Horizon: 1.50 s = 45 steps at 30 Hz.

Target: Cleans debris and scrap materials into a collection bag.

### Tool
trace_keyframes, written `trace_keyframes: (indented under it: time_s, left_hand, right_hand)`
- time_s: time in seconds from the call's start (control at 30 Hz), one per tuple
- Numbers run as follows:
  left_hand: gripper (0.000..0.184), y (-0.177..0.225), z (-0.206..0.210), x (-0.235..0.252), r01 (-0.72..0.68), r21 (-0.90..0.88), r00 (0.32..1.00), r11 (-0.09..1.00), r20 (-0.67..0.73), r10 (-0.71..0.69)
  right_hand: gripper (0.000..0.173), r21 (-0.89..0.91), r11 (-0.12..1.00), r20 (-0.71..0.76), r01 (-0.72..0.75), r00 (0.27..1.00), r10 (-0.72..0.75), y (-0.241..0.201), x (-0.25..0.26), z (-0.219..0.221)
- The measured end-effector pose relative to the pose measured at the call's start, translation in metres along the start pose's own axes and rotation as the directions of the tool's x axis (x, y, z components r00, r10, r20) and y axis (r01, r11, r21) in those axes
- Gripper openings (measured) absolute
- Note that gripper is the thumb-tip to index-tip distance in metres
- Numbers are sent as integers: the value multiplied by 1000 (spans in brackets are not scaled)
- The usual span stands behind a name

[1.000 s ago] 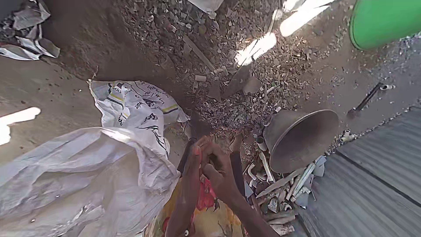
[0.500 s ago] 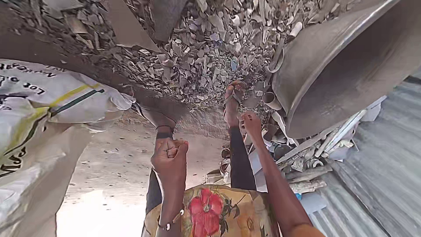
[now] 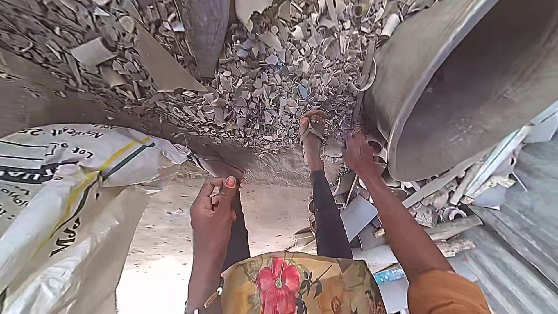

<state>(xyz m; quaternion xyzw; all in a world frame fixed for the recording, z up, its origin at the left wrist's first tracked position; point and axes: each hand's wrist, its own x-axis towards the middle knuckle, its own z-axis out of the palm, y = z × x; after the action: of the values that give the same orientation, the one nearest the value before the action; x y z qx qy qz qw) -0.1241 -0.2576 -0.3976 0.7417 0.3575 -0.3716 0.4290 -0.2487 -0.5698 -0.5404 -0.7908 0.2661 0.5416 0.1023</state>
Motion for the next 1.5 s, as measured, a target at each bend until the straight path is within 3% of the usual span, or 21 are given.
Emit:
trace_keyframes:
  time_s: [0.07, 0.2, 0.23, 0.3, 0.4, 0.5, 0.57, 0.7, 0.8, 0.93, 1.03, 1.1, 1.17, 1.2, 1.27, 1.3, 1.4, 1.5]
  left_hand:
    - [11, 3, -10, 2, -1, -12, 1000, 1000, -15, 1]
    - [10, 2, -15, 7, -27, -83, 999, 996, -49, 23]
    - [11, 0, -12, 8, -32, -107, 999, 994, -36, 28]
    - [14, -4, -8, 8, -34, -164, 999, 986, 11, 37]
    - [16, -10, -5, 6, -22, -179, 999, 984, 22, 27]
    - [17, -9, -1, 5, -18, -178, 1000, 984, 9, 20]
    - [18, -4, 4, 5, -21, -183, 999, 983, 34, 27]
    - [19, 2, 3, 5, -30, -172, 998, 985, 45, 38]
    - [22, 4, 3, 7, -20, -151, 998, 988, 63, 30]
    - [24, 2, 10, 5, 6, -145, 996, 989, 83, 7]
    - [26, 0, 16, 2, 20, -162, 993, 987, 114, -1]
    - [29, 0, 21, 2, 13, -166, 989, 986, 148, 12]
    - [29, 0, 21, 4, 7, -192, 985, 981, 173, 27]
    - [30, 0, 19, 4, 6, -209, 984, 978, 173, 31]
    - [31, 0, 16, 3, 7, -230, 988, 973, 154, 29]
    - [31, 0, 15, 4, 5, -223, 989, 975, 148, 29]
    - [27, 1, 13, 8, -46, -151, 986, 987, 153, 69]
    - [28, -2, 6, 10, -61, -174, 986, 983, 141, 86]
  right_hand:
    - [26, -126, 991, 64, 39, 997, -31, 0, -21, 5]
    - [36, -206, 975, 202, 85, 978, -43, 21, -47, 27]
    - [37, -179, 980, 166, 87, 984, -57, 28, -52, 29]
    - [32, -118, 984, -47, 135, 989, -142, 39, -68, 35]
    - [31, -67, 963, -339, 262, 902, -269, 46, -81, 52]
    - [30, -39, 946, -488, 322, 820, -299, 50, -75, 80]
    - [29, 1, 951, -539, 309, 801, -260, 51, -71, 88]
    - [18, 127, 974, -506, 188, 857, -100, 40, -91, 71]
    - [31, 339, 937, -378, 86, 924, 52, 23, -144, 32]
    - [33, 420, 853, -656, 311, 753, 49, 26, -225, -34]
    - [22, 274, 928, -819, 253, 567, 87, 39, -241, -72]
    - [36, 167, 974, -883, 154, 462, 78, 50, -226, -78]
    - [47, 171, 971, -872, 169, 485, 69, 48, -212, -68]
    - [40, 193, 950, -860, 244, 508, 44, 38, -203, -56]
    - [19, 264, 886, -777, 381, 628, -39, 4, -178, -19]
    - [21, 277, 879, -707, 387, 702, -87, -12, -159, 2]
    - [54, 176, 975, -360, 136, 931, -64, -11, -72, 47]
    - [60, 44, 999, -278, -28, 960, 40, 27, 13, 60]
